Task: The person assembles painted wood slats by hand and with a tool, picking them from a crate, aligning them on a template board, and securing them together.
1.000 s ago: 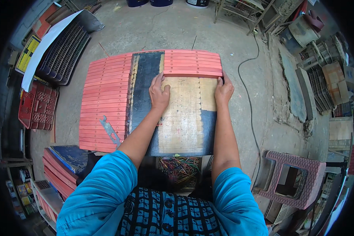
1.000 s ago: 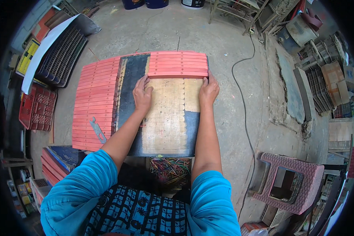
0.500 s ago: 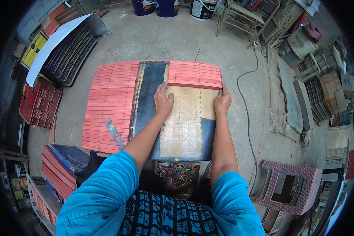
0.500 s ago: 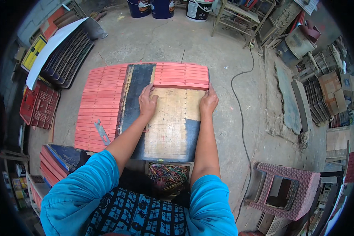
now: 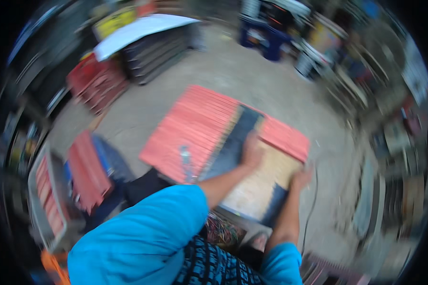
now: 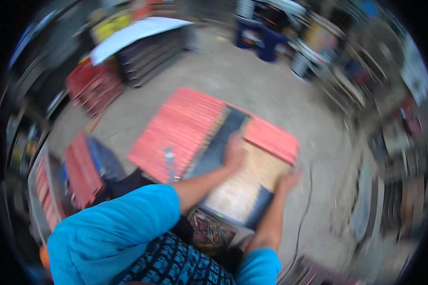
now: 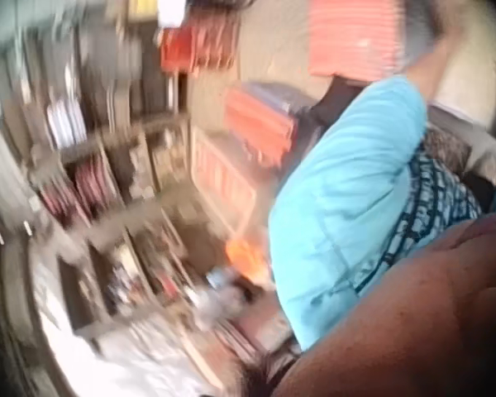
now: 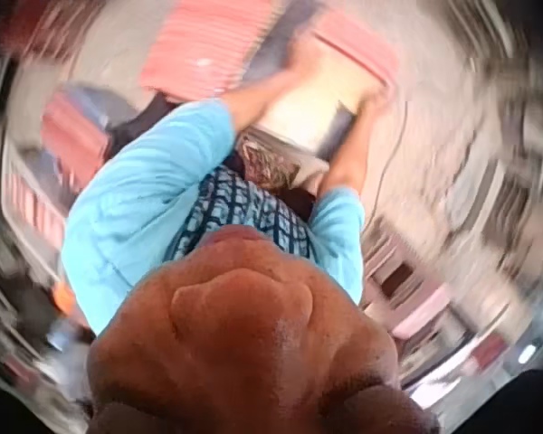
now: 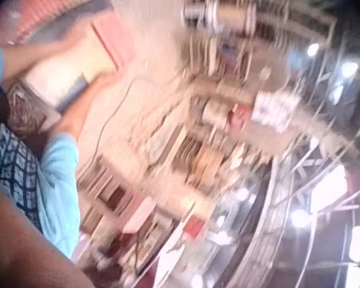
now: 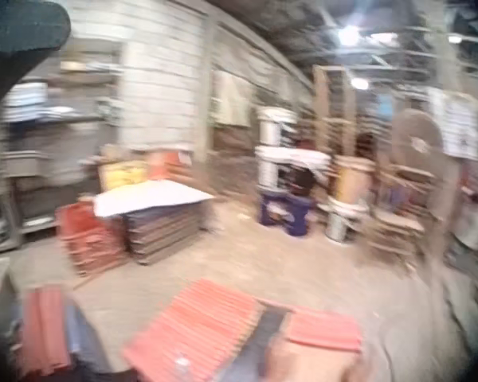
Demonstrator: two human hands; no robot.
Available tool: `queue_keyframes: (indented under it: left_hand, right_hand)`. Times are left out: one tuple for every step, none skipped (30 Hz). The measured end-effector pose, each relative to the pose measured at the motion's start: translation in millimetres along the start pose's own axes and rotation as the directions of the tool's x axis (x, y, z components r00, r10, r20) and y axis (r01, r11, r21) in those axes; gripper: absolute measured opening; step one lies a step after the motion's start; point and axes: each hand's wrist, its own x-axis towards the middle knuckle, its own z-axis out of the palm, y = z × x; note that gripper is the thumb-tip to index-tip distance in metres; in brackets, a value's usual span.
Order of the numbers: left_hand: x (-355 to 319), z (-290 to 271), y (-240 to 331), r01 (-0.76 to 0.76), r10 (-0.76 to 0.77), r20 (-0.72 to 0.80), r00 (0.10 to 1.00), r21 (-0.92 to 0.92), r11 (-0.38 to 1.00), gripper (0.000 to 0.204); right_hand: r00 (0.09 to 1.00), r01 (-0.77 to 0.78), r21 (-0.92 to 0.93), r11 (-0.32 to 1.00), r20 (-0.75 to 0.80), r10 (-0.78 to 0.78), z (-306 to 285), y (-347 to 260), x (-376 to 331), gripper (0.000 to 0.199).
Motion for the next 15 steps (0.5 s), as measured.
queue_keyframes:
  left_hand:
    - [0.7,-1.6,48.0,0.082,-0.063,0.104,0.993,-0.199,0.977,0.061]
    - [8.5,1.2,51.2,0.082,-0.046,0.113,0.993,-0.346,0.935,0.060]
    - [16.1,5.5,82.3,0.122,-0.030,0.181,0.983,-0.520,0.845,0.062]
    - [27.8,5.6,102.2,-0.075,0.157,0.185,0.970,-0.387,0.919,0.064]
    - [37.5,-11.2,152.1,-0.096,0.206,0.255,0.945,-0.387,0.917,0.062]
    - [44.6,-33.5,187.2,-0.282,0.373,0.104,0.922,-0.481,0.830,0.053]
    - [51.3,-63.8,216.8,-0.334,0.438,0.075,0.896,-0.537,0.775,0.048]
    - [55.4,-97.6,238.4,-0.387,0.506,0.043,0.862,-0.588,0.710,0.043]
    - [57.9,-130.6,249.5,-0.400,0.489,0.005,0.872,-0.567,0.720,0.043]
    - [58.6,-163.4,259.0,-0.450,0.541,-0.009,0.841,-0.567,0.690,0.039]
    - [57.8,-198.6,265.3,-0.499,0.593,-0.022,0.805,-0.566,0.657,0.035]
    - [52.8,-240.9,270.0,-0.492,0.602,-0.004,0.799,-0.580,0.649,0.034]
    - [48.6,-285.0,266.4,-0.571,0.682,0.049,0.730,-0.505,0.648,0.042]
    - [44.6,-322.1,257.9,-0.636,0.713,0.011,0.701,-0.442,0.633,0.043]
    - [39.6,-356.4,248.5,-0.693,0.745,-0.017,0.667,-0.381,0.612,0.044]
  right_hand:
    - [0.996,0.069,-0.013,0.998,-0.059,-0.070,-5.6,33.6,-1.7,0.051]
    - [1.000,0.001,-0.088,0.996,0.022,0.001,-9.1,2.9,-15.8,0.052]
    - [0.999,0.011,-0.024,1.000,-0.043,-0.012,-14.0,12.2,-17.2,0.052]
    - [0.994,-0.108,-0.078,0.991,0.028,0.110,-19.2,18.7,-15.5,0.052]
    - [0.997,-0.046,-0.050,0.998,-0.069,0.042,-28.3,36.2,-13.4,0.052]
    - [0.994,-0.107,-0.016,0.994,-0.026,0.107,-42.7,35.8,-14.3,0.051]
    - [0.985,-0.174,0.010,0.985,0.016,0.174,-59.8,28.8,-13.1,0.050]
    - [0.990,-0.141,0.020,0.990,-0.008,0.141,-74.3,12.0,-15.4,0.050]
    - [0.993,-0.107,0.032,0.994,-0.041,0.109,-85.4,-5.0,-20.6,0.050]
    - [0.996,-0.036,0.026,0.999,-0.081,0.038,-92.2,-14.8,-24.4,0.049]
    - [0.992,0.035,0.020,0.999,-0.124,-0.033,-98.6,-20.5,-25.7,0.050]
    - [0.980,0.094,0.011,0.995,-0.178,-0.091,-104.5,-13.6,-27.0,0.051]
    - [0.962,0.156,0.008,0.988,-0.227,-0.151,-105.3,-7.2,-27.0,0.053]
    - [0.968,0.106,-0.024,0.994,-0.224,-0.109,-108.5,-11.2,-28.8,0.050]
    - [0.972,0.050,-0.062,0.997,-0.227,-0.063,-114.7,-12.7,-29.7,0.048]
